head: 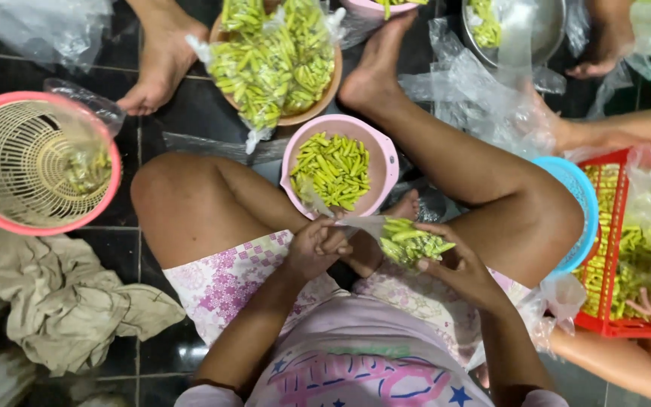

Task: The person sorts green chilies by hand from bowls and baskets into plastic bags while sitting on the floor.

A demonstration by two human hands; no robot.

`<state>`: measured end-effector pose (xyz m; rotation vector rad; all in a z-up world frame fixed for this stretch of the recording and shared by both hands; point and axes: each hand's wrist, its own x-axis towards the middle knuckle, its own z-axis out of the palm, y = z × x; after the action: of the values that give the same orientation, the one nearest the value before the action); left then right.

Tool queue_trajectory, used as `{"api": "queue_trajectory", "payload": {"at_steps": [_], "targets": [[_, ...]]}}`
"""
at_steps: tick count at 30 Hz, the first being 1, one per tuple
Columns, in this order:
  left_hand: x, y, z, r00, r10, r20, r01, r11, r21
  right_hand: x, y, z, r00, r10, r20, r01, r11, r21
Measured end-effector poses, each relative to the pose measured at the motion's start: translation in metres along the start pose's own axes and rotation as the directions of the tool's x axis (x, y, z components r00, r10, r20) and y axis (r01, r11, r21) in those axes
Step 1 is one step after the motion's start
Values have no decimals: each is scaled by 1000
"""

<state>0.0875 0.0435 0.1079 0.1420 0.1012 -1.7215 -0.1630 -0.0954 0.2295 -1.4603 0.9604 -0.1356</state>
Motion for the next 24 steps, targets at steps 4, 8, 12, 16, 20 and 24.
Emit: {"api": "queue_trajectory", "payload": {"at_steps": [4, 8, 12, 16, 20, 24], "targets": [[2, -3, -8, 999, -37, -10, 38, 996, 84, 9, -8, 18, 981, -51, -186, 85, 980, 178], [11, -18, -28, 999, -31, -27, 34, 995, 95, 19, 3, 25, 920, -129, -369, 180, 978, 107], [6, -14, -12, 998, -55, -11, 56, 991, 124, 21, -22, 56, 849, -195, -491, 232, 973, 15], [3, -9, -4, 997, -66, -29, 70, 988, 138, 37, -15, 59, 841, -250, -479, 309, 950, 46], [13, -22, -30, 1000, -21, -15, 23, 996, 81, 33, -46, 74, 860, -307, -408, 355, 934, 46], [3, -10, -9, 1000, -6, -6, 7, 998, 63, 28, -78, 72, 862, -402, -310, 397, 914, -81]]}}
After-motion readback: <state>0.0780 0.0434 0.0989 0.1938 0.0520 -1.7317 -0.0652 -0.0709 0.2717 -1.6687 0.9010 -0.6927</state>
